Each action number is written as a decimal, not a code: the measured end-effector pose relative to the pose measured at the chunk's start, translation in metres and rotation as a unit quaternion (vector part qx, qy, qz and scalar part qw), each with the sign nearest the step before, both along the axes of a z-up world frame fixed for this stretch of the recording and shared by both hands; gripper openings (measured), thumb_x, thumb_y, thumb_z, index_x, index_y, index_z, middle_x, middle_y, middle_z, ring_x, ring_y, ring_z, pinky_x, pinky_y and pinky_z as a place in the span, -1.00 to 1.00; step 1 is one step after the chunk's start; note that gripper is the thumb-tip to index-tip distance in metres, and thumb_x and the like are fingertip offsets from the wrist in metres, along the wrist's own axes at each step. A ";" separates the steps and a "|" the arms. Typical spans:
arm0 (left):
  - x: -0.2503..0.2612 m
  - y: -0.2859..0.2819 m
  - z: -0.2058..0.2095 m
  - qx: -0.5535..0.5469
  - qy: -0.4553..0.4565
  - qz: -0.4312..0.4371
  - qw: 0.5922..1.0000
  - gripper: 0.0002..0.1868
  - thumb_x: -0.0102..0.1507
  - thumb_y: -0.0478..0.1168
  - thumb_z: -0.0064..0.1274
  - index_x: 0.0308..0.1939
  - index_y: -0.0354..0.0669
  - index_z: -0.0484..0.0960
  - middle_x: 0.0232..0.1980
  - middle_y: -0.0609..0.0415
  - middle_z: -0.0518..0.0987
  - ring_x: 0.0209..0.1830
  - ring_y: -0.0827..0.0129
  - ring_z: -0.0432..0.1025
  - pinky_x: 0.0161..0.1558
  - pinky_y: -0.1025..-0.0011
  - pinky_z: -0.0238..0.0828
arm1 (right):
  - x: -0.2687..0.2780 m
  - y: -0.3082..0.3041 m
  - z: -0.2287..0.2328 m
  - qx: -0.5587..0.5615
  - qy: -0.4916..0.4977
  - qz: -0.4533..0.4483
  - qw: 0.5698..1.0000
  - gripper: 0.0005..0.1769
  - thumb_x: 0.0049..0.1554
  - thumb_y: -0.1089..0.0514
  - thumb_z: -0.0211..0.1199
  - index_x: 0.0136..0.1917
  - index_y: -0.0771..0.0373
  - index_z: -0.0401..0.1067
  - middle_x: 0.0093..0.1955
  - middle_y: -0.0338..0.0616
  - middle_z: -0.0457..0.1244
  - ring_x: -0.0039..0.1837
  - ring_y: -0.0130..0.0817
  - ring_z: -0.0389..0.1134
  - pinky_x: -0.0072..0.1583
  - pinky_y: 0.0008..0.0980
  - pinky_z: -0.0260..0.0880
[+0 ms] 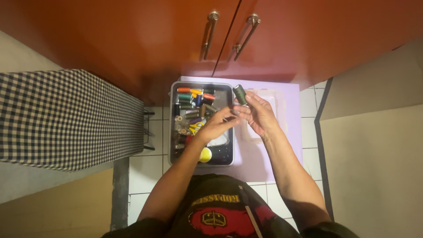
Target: The person picks up thread spools from a tray and places them into a small plastic container one at a time.
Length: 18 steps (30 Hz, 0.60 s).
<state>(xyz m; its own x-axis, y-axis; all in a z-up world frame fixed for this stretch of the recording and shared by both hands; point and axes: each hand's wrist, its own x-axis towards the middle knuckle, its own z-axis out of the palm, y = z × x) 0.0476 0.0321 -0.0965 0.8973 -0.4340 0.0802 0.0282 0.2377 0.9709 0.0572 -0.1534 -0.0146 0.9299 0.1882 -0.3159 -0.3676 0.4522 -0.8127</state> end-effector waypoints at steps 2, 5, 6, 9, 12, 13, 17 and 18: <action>-0.007 -0.008 -0.016 0.075 0.009 0.008 0.997 -0.74 0.40 -0.08 0.05 -0.01 -0.20 0.64 -0.22 0.20 0.53 -0.23 0.53 0.37 -0.15 0.49 0.35 | 0.003 -0.004 0.000 0.007 0.016 -0.023 1.000 -0.63 0.23 0.10 0.23 0.24 0.34 0.44 0.00 0.04 0.42 -0.04 -0.22 0.53 -0.08 -0.40 0.56; -0.007 0.005 -0.040 0.061 0.054 0.099 0.992 -0.65 0.50 -0.03 -0.10 -0.14 -0.23 0.62 -0.28 0.18 0.49 -0.25 0.48 0.38 -0.09 0.49 0.38 | 0.012 -0.020 -0.005 -0.065 0.001 -0.057 0.996 -0.61 0.28 0.06 0.23 0.23 0.40 0.44 0.01 0.07 0.42 -0.01 -0.23 0.53 -0.03 -0.39 0.56; -0.009 0.013 -0.043 0.061 0.054 0.097 0.992 -0.65 0.50 -0.03 -0.10 -0.14 -0.23 0.62 -0.28 0.18 0.49 -0.25 0.48 0.38 -0.09 0.49 0.38 | 0.015 -0.026 -0.008 -0.066 0.002 -0.060 0.996 -0.61 0.28 0.06 0.23 0.23 0.40 0.44 0.01 0.07 0.42 -0.01 -0.23 0.53 -0.03 -0.39 0.56; -0.013 0.040 -0.039 0.103 0.033 0.153 0.982 -0.55 0.48 0.04 -0.09 -0.28 -0.27 0.59 -0.33 0.11 0.50 -0.31 0.43 0.39 -0.19 0.44 0.37 | 0.021 -0.044 -0.012 -0.121 -0.034 -0.101 0.987 -0.59 0.25 0.08 0.28 0.26 0.40 0.44 0.03 0.05 0.42 -0.02 -0.27 0.49 0.03 -0.37 0.56; -0.013 0.058 -0.034 0.138 0.141 0.225 0.954 -0.59 0.36 0.08 -0.05 -0.23 -0.18 0.66 -0.34 0.13 0.55 -0.35 0.46 0.41 -0.28 0.43 0.34 | 0.020 -0.057 -0.010 -0.065 0.010 -0.115 0.991 -0.58 0.26 0.05 0.25 0.19 0.45 0.42 -0.02 0.11 0.42 -0.08 -0.26 0.49 0.01 -0.39 0.59; -0.013 0.063 -0.037 0.202 0.144 0.254 0.935 -0.59 0.33 0.10 -0.08 -0.20 -0.14 0.67 -0.34 0.16 0.57 -0.37 0.47 0.44 -0.30 0.43 0.35 | 0.018 -0.060 -0.010 -0.052 0.022 -0.109 0.992 -0.58 0.27 0.05 0.26 0.19 0.47 0.43 -0.03 0.10 0.41 -0.09 -0.28 0.49 -0.02 -0.44 0.57; -0.009 0.068 -0.059 0.242 0.080 0.274 0.927 -0.51 0.39 0.10 -0.07 -0.31 -0.27 0.64 -0.37 0.04 0.57 -0.37 0.42 0.43 -0.28 0.39 0.34 | 0.021 -0.069 -0.012 0.006 0.058 -0.100 0.993 -0.58 0.29 0.07 0.27 0.18 0.51 0.40 -0.05 0.15 0.41 -0.14 -0.33 0.47 -0.09 -0.54 0.53; -0.009 0.067 -0.064 0.242 0.080 0.274 0.927 -0.51 0.39 0.10 -0.07 -0.31 -0.27 0.64 -0.37 0.04 0.57 -0.37 0.42 0.43 -0.28 0.39 0.34 | 0.020 -0.072 -0.013 0.006 0.058 -0.101 0.993 -0.58 0.29 0.07 0.27 0.18 0.51 0.40 -0.05 0.15 0.41 -0.14 -0.33 0.47 -0.09 -0.54 0.53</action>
